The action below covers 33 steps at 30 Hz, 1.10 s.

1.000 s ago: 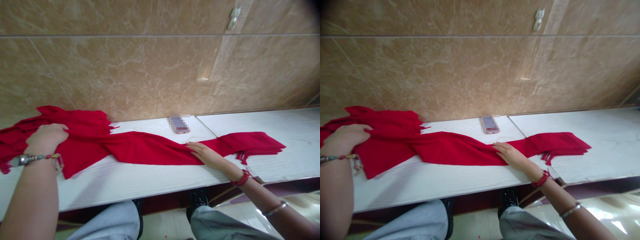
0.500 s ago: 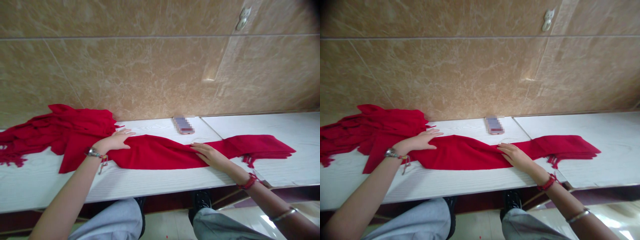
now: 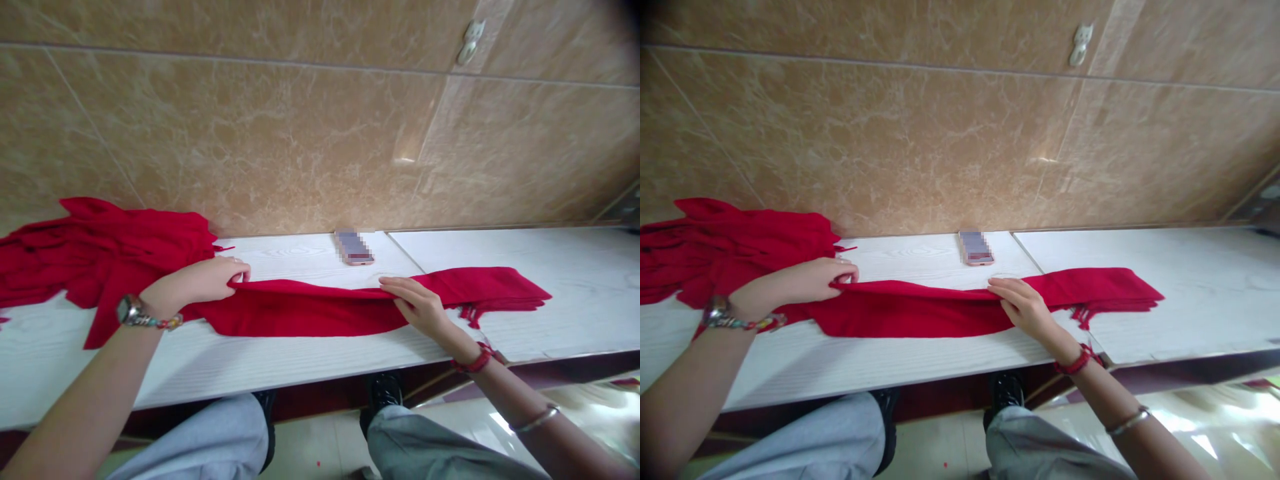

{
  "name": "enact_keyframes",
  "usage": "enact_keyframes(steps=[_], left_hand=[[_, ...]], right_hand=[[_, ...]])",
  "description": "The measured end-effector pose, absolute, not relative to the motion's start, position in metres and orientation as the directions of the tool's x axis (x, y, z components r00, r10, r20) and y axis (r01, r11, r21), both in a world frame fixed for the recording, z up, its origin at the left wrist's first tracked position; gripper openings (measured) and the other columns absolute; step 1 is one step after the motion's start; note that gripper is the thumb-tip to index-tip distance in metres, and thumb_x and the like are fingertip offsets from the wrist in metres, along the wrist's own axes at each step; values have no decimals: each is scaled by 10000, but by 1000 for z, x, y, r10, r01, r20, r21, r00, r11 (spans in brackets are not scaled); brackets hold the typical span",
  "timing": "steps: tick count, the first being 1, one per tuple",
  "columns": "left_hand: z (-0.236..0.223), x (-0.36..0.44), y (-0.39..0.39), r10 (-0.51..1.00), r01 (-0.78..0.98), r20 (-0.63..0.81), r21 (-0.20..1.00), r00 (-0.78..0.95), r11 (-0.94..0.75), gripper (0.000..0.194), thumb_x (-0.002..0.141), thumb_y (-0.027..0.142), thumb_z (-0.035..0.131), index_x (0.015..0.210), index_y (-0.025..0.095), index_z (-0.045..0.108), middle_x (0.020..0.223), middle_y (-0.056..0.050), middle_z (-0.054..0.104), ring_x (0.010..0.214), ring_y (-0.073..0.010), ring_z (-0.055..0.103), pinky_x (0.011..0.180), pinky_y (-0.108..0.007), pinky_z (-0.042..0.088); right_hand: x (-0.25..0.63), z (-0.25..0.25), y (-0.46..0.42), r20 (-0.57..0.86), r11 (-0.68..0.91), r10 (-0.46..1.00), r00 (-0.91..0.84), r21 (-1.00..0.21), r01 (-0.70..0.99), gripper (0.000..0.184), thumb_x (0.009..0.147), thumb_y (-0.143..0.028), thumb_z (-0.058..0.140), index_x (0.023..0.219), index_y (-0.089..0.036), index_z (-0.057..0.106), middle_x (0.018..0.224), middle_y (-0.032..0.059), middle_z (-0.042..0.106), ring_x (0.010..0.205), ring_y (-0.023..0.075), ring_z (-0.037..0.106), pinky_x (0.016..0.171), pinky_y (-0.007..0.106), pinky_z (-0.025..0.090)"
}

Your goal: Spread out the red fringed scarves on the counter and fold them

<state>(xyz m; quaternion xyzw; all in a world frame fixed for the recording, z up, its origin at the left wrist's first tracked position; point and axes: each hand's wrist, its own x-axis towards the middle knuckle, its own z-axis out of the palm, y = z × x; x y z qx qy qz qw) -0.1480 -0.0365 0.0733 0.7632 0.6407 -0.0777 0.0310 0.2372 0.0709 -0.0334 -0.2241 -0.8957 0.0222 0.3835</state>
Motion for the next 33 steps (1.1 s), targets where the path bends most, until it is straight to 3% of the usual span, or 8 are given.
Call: enact_keyframes(steps=[5,8,10,12,15,21,27,33], left_hand=[[48,-127,-41,880,992,-476,-106,5,-62,286,520,124,495,778,203,589,720,-3,597,626,-180,545,532,-242,400],[42,-120,-36,925,993,-379,-95,27,-68,470,525,256,614,989,181,583,1031,-88,585,900,-249,552,742,-294,430],[43,-117,-32,927,992,-355,6,123,-130,670,550,403,650,1164,178,503,1252,-125,464,1093,-278,464,887,-319,371],[42,-115,-26,902,964,-350,167,254,-207,647,686,498,544,1244,190,434,1324,-107,408,1159,-242,420,947,-301,323],[36,-115,-12,899,912,-254,304,356,-275,434,845,414,347,1175,177,501,1228,-84,517,1099,-186,474,940,-262,320],[29,-113,5,884,923,-313,281,348,-264,283,753,260,411,930,190,620,844,-21,653,733,-156,567,671,-221,419],[36,-101,5,868,915,-307,231,390,-330,344,642,137,437,923,158,635,897,-43,650,780,-153,569,700,-213,420],[33,-117,19,863,921,-339,245,375,-304,262,705,185,415,864,163,622,895,-27,656,795,-156,571,700,-216,419]], right_hand=[[247,-37,70,465,925,381,-800,-193,328,298,838,-163,422,1021,-224,650,1096,61,628,1019,204,573,882,367,486],[250,-41,72,413,905,425,-806,-189,380,352,820,-156,450,1139,-220,585,1207,74,559,1126,223,496,956,413,420],[250,-41,72,387,901,434,-814,-207,382,400,822,-170,460,1214,-221,522,1256,79,517,1175,225,447,979,424,391],[250,-38,72,349,903,425,-835,-232,363,392,832,-215,476,1223,-224,511,1272,80,502,1191,226,428,982,419,386],[244,-32,75,341,889,450,-825,-262,377,325,862,-274,448,1163,-226,559,1249,78,522,1164,221,458,961,407,408],[221,-23,96,339,820,570,-748,-178,544,266,863,-194,411,1062,-153,584,1097,122,602,1056,228,533,931,413,408],[209,-15,102,122,761,648,-751,-127,636,70,770,-136,536,832,-149,566,900,112,608,823,203,583,745,312,452],[217,-2,100,117,747,665,-738,-133,652,113,756,-68,508,825,-157,521,743,53,602,708,174,569,643,264,428]])
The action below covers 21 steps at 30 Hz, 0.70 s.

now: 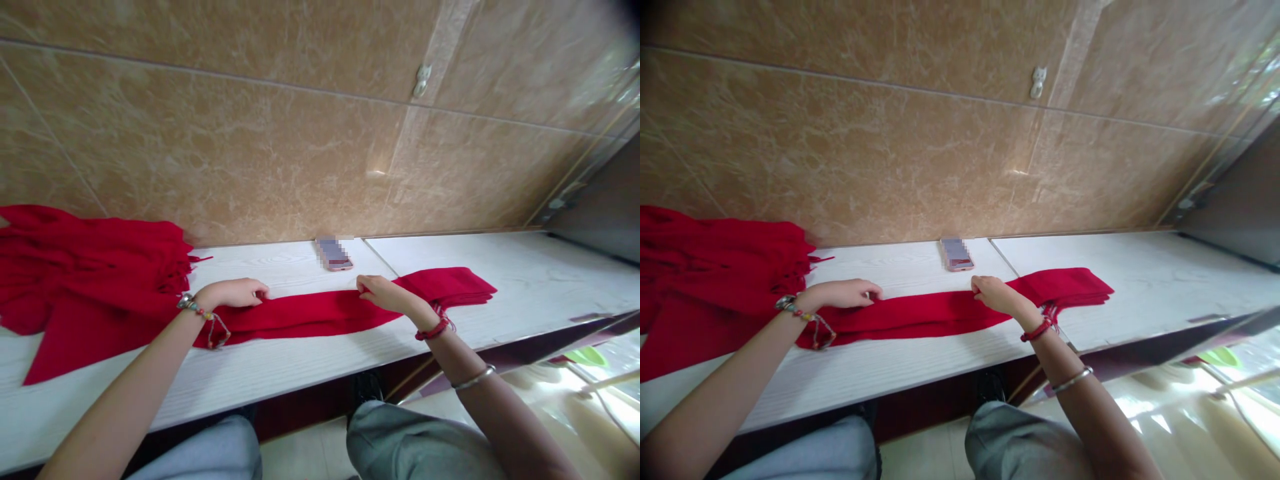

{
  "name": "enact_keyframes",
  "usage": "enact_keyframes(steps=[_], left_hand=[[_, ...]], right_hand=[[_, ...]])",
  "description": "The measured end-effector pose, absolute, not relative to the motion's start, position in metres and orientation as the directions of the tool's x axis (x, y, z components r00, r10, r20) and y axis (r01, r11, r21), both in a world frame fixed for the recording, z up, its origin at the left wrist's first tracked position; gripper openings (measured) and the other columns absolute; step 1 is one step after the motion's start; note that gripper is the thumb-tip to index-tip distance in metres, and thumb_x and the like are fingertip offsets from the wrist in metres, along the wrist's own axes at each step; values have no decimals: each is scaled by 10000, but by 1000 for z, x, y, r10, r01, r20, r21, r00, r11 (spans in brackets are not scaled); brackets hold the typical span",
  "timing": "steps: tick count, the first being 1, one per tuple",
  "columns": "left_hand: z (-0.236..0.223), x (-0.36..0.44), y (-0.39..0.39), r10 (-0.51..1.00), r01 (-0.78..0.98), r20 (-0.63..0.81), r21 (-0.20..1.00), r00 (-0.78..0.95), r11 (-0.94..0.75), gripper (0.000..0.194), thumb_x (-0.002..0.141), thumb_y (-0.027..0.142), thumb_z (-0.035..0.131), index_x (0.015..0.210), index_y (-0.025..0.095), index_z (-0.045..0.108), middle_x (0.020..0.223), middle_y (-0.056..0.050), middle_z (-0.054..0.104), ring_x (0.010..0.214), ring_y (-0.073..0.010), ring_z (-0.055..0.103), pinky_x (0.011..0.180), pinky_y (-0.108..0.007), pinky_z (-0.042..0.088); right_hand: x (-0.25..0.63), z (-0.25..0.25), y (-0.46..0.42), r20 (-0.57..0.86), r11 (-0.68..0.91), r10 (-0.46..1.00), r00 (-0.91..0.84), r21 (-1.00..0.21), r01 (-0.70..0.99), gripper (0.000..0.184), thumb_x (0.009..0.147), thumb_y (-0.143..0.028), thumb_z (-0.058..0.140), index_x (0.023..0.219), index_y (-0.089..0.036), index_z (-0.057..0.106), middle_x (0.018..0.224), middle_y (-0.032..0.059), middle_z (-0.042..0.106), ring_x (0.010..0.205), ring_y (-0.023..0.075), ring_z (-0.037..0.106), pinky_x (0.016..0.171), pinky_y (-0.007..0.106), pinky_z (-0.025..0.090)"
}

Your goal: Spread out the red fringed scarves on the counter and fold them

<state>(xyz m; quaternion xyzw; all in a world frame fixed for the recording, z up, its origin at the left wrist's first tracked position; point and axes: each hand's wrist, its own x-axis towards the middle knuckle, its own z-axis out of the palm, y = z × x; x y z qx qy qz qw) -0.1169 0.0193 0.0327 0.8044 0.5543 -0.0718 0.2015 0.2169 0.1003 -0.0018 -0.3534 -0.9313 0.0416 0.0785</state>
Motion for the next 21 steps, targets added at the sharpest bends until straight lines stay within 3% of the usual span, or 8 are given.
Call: enact_keyframes(steps=[5,8,12,15,18,21], left_hand=[[22,-134,26,931,956,-256,202,260,-212,273,809,268,359,904,167,594,912,-45,635,819,-176,567,745,-261,426],[19,-126,26,976,976,-118,144,181,-163,321,827,217,332,1066,145,533,1082,-107,553,967,-214,519,857,-330,380],[26,-101,14,936,933,110,99,336,-346,315,841,318,407,1100,181,524,1107,-83,483,998,-198,492,915,-306,345],[27,-86,1,869,861,16,127,495,-493,336,785,342,511,1098,222,526,1099,-48,468,968,-179,500,890,-273,370],[22,-84,-7,874,872,-67,134,482,-471,433,776,234,488,1207,249,448,1159,-46,435,994,-169,495,899,-270,369],[18,-91,-4,884,883,-89,154,459,-443,554,799,247,462,1327,246,295,1248,-62,386,1074,-173,461,945,-275,336]], right_hand=[[228,-12,118,217,750,661,-718,-175,638,182,739,-57,521,898,-141,546,803,67,586,761,180,568,720,306,457],[225,-21,119,335,752,649,-683,-148,642,209,746,-75,515,942,-128,567,957,127,559,908,222,553,831,388,444],[218,-24,98,402,843,531,-746,-164,512,300,798,-179,517,1098,-168,527,1139,128,502,1070,224,493,919,399,418],[218,-25,81,353,898,441,-825,-155,413,274,829,-209,485,1091,-167,553,1076,105,574,1012,208,539,881,366,463],[224,-32,76,333,896,437,-835,-84,436,299,835,-115,395,1066,-123,585,1073,128,603,1016,218,552,878,363,472],[231,-40,77,371,868,477,-797,-54,494,345,823,-66,342,1042,-118,604,1053,129,623,1003,213,570,867,351,484]])
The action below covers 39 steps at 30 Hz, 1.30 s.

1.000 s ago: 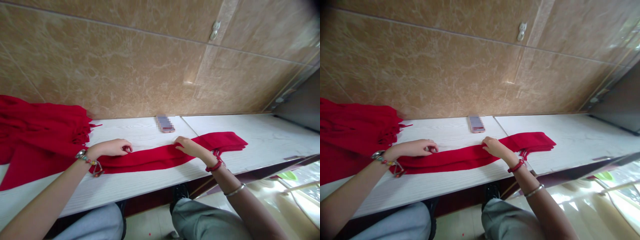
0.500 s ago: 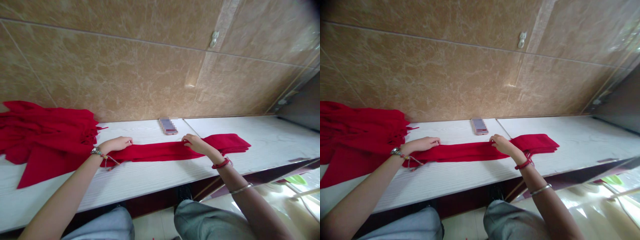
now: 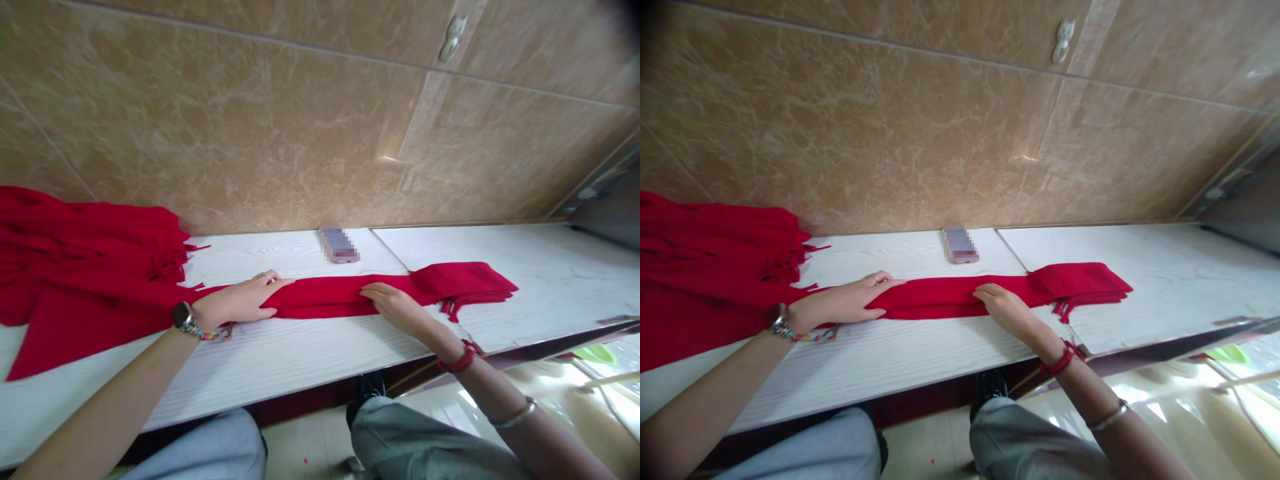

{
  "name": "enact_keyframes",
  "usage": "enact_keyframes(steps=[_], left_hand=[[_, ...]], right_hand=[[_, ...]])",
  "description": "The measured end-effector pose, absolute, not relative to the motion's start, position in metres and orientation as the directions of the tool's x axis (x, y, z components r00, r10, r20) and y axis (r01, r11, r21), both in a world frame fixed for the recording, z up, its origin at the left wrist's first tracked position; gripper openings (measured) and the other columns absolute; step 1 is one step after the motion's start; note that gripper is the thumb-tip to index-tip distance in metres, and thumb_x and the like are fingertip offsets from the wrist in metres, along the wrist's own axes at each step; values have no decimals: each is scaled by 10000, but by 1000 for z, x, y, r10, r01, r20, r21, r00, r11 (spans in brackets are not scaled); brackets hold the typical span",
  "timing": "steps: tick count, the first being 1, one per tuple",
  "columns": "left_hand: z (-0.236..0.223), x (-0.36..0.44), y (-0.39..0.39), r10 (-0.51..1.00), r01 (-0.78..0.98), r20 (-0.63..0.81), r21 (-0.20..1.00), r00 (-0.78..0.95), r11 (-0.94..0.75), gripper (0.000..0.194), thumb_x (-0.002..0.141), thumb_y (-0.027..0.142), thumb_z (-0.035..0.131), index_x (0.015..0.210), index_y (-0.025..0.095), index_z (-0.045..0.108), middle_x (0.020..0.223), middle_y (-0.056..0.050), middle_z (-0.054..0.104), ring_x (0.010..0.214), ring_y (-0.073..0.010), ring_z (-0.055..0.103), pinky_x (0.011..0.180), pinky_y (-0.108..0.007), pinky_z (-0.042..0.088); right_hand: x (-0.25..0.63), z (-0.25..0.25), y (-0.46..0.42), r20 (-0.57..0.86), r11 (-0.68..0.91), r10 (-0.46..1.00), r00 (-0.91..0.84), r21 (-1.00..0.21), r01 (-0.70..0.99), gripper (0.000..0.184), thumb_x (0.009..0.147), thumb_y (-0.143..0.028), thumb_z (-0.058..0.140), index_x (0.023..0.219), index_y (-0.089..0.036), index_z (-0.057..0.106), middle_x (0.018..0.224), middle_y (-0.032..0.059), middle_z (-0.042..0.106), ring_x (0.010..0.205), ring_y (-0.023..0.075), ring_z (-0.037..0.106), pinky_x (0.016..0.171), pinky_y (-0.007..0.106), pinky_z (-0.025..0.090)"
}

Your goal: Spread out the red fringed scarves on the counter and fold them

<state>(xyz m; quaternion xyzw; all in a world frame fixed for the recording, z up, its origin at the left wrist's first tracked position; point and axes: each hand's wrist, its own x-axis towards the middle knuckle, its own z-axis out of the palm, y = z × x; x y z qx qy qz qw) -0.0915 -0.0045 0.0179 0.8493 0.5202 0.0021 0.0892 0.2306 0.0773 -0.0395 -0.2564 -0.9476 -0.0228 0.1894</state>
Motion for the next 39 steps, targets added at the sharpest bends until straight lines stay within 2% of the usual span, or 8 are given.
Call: enact_keyframes(steps=[4,8,12,17,21,25,32,39], left_hand=[[16,-99,1,879,881,-80,105,470,-461,617,801,150,408,1376,236,202,1319,-69,368,1154,-179,417,991,-286,291],[20,-92,-3,842,851,-122,56,525,-522,827,653,-55,333,1391,271,151,1475,-9,130,1305,-162,220,1042,-270,224],[24,-84,-10,809,833,-199,136,554,-537,815,654,-74,279,1397,233,148,1477,21,99,1332,-114,102,1075,-267,158],[22,-88,-9,803,877,-352,163,480,-452,785,669,-35,326,1380,276,209,1459,16,155,1329,-164,120,1071,-357,166],[21,-94,-10,806,897,-397,149,440,-416,824,663,-42,321,1373,350,177,1463,35,115,1330,-183,91,1061,-411,166],[23,-94,-14,816,924,-443,88,372,-373,879,629,-61,328,1372,371,149,1468,19,89,1329,-212,84,1046,-433,196],[14,-68,-13,857,864,-150,-34,493,-503,823,657,-90,299,1386,275,180,1479,-16,35,1337,-179,-6,1076,-410,115],[10,-68,-14,755,791,-237,165,611,-589,920,579,-148,261,1369,319,198,1466,26,139,1334,-148,76,1068,-373,183]], right_hand=[[236,-40,74,507,827,518,-688,-92,555,318,854,-125,356,1043,-151,610,1007,105,653,923,206,615,808,341,518],[245,-33,69,629,831,504,-591,-167,531,307,880,-186,377,1097,-157,592,1019,94,656,919,190,620,794,318,527],[255,-28,71,518,884,451,-727,-149,443,310,882,-197,396,1129,-168,582,1101,89,623,1023,193,572,870,350,494],[256,-30,74,314,926,376,-872,-92,367,334,866,-147,393,1133,-205,587,1248,75,527,1207,212,410,990,421,381],[256,-38,74,336,868,494,-802,-140,476,459,848,-129,383,1303,-186,410,1374,100,371,1269,201,306,1008,407,353],[259,-47,80,334,840,539,-773,-150,521,446,844,-96,336,1270,-159,453,1321,118,442,1243,199,352,999,400,365],[261,-38,81,451,855,493,-744,-90,512,435,848,-59,312,1238,-138,487,1275,133,489,1213,200,399,986,412,389],[265,-30,78,403,905,415,-816,-92,415,402,840,-71,358,1194,-154,530,1241,101,528,1185,198,437,986,420,391]])
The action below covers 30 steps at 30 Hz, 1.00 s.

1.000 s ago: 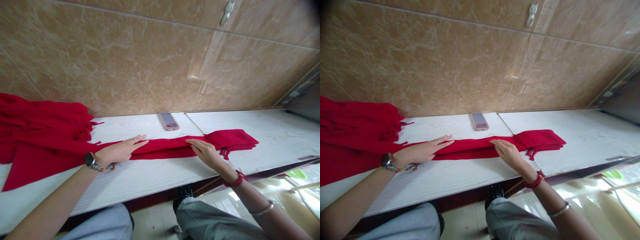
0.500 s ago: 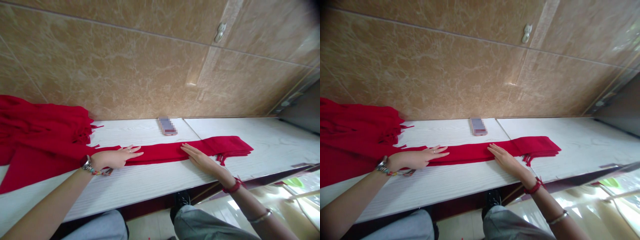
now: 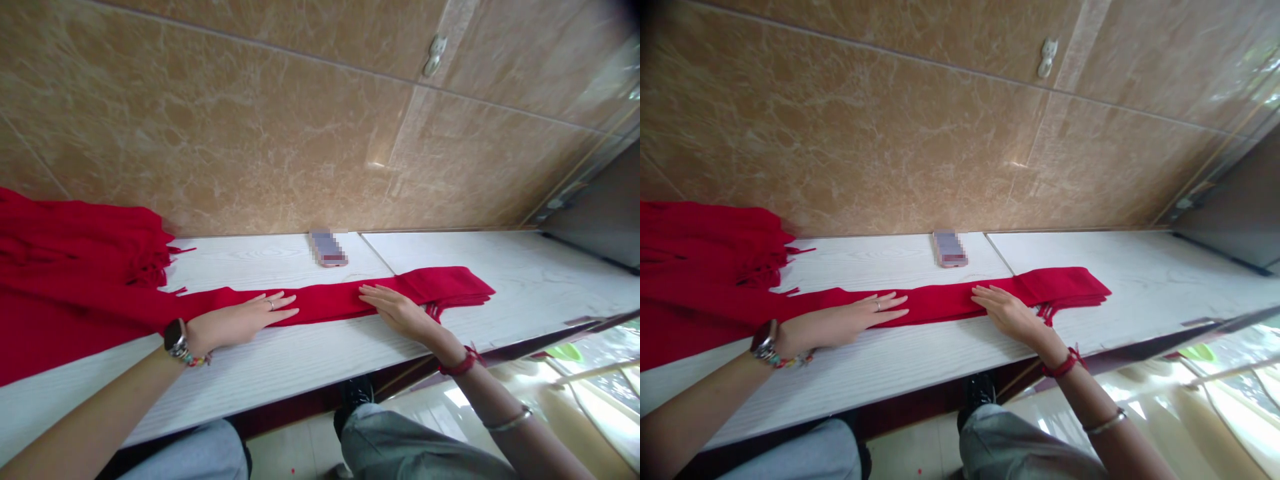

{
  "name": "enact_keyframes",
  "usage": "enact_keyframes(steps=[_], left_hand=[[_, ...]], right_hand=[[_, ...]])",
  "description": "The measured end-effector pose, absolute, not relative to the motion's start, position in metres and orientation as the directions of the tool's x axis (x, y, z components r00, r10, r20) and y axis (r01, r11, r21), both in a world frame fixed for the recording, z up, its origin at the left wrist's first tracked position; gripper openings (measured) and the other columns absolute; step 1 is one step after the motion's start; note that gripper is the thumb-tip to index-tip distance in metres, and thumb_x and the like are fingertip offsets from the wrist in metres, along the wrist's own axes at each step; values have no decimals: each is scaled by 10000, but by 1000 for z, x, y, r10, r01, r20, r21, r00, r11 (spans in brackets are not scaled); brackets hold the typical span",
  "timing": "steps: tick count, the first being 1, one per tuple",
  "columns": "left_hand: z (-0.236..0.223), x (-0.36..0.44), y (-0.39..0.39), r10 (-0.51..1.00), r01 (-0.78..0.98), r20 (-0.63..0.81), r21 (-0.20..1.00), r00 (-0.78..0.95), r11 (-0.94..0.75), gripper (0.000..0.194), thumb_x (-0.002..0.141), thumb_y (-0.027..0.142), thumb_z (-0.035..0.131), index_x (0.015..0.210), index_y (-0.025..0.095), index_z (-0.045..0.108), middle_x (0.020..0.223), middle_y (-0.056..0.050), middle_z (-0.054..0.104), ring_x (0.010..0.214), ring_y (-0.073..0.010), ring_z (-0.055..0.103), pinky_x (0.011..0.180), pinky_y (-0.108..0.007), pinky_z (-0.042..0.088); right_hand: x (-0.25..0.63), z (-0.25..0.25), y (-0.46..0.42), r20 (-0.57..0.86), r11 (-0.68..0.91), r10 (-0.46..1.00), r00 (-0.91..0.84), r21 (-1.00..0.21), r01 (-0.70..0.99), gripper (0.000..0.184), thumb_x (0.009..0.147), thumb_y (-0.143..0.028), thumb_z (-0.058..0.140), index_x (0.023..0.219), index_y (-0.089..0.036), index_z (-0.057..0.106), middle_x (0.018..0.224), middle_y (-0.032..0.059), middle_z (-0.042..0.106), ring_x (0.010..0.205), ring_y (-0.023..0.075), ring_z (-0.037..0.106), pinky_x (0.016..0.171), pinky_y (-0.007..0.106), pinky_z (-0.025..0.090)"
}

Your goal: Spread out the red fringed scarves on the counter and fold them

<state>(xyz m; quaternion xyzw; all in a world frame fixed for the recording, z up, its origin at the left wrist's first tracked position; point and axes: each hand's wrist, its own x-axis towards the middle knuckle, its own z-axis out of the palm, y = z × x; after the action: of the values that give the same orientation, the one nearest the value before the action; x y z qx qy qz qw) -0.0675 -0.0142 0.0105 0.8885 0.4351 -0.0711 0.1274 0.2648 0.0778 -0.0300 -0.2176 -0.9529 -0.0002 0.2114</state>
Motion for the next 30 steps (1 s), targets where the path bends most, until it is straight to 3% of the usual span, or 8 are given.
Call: enact_keyframes(steps=[7,11,15,17,22,30], left_hand=[[16,-67,-14,748,799,-282,178,601,-575,908,575,-142,270,1357,317,245,1459,42,174,1334,-144,104,1073,-392,159],[16,-58,-15,764,792,-207,134,611,-596,751,691,-83,324,1340,295,303,1455,9,204,1335,-171,111,1076,-418,118],[13,-40,-11,741,757,-158,177,653,-630,511,889,163,346,1376,259,222,1475,-28,115,1341,-162,65,1078,-368,128],[7,-33,-8,763,776,-153,196,628,-600,501,922,328,319,1391,237,169,1477,-52,93,1342,-173,50,1074,-372,131],[-10,-36,0,789,822,-229,184,570,-540,582,902,463,301,1400,226,116,1475,-78,67,1342,-211,11,1064,-432,98],[6,-29,0,806,860,-300,171,509,-480,566,881,423,364,1387,238,191,1469,-78,132,1334,-224,122,1043,-420,177]], right_hand=[[267,-35,81,306,902,431,-849,-130,412,386,843,-100,388,1200,-150,525,1232,91,539,1174,175,450,994,368,381],[263,-31,78,303,895,445,-843,-129,426,424,861,-207,440,1284,-181,436,1340,99,423,1265,208,316,1031,426,303],[240,-27,66,282,854,519,-807,-122,506,493,903,-341,370,1366,-192,291,1423,106,268,1321,226,154,1046,480,217],[226,-27,58,239,837,546,-803,-113,535,512,914,-388,315,1381,-187,252,1433,105,238,1326,236,120,1044,501,189],[214,-32,55,126,809,588,-799,-77,583,500,924,-431,230,1378,-224,258,1431,86,256,1318,245,166,1026,521,192],[268,-43,90,150,645,747,-647,70,761,450,914,-246,270,1349,-140,316,1395,135,325,1275,244,292,992,486,284]])
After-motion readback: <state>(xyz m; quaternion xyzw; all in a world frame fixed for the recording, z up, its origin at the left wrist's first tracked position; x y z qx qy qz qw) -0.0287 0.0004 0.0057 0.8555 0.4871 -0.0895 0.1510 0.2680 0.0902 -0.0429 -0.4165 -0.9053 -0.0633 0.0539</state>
